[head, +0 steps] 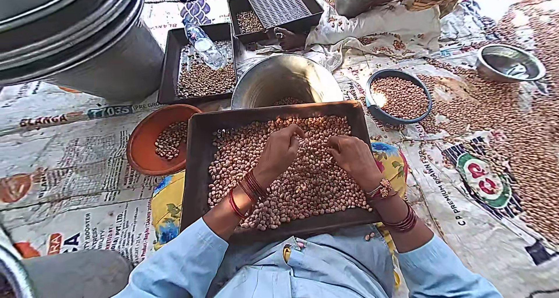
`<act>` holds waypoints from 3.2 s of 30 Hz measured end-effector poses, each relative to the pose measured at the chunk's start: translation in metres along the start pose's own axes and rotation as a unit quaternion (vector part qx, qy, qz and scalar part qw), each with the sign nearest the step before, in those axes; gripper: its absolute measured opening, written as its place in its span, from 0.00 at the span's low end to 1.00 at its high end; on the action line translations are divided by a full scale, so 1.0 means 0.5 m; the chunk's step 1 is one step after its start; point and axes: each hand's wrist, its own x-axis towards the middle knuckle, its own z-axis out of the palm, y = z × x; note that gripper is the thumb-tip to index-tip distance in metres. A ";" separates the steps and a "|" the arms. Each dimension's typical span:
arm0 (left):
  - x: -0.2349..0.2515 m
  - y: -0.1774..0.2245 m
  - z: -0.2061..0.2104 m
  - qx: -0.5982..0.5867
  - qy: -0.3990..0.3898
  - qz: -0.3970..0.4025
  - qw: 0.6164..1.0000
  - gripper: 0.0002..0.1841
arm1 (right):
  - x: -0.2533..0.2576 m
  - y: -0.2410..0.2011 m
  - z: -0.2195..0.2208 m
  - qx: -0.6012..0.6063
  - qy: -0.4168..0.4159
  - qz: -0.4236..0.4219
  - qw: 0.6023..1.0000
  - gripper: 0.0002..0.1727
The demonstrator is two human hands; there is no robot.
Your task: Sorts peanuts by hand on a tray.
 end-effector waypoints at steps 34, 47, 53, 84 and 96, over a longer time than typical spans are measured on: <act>-0.007 -0.046 -0.044 -0.064 -0.056 -0.078 0.993 0.09 | 0.051 -0.042 0.037 0.082 -0.035 -0.023 0.996 0.13; -0.028 -0.019 0.006 0.086 -0.134 -0.010 0.987 0.14 | 0.066 0.027 -0.015 0.368 0.090 0.061 0.924 0.09; -0.036 -0.009 -0.012 0.013 -0.176 -0.011 0.984 0.13 | 0.103 -0.016 -0.011 0.001 0.022 0.061 0.998 0.14; -0.175 -0.169 -0.305 0.142 0.184 -0.122 0.965 0.15 | -0.178 -0.004 -0.052 0.025 -0.125 -0.105 0.986 0.17; -0.192 -0.023 -0.038 -0.022 -0.474 0.100 0.875 0.22 | -0.229 -0.030 -0.015 -0.010 -0.325 -0.120 0.938 0.38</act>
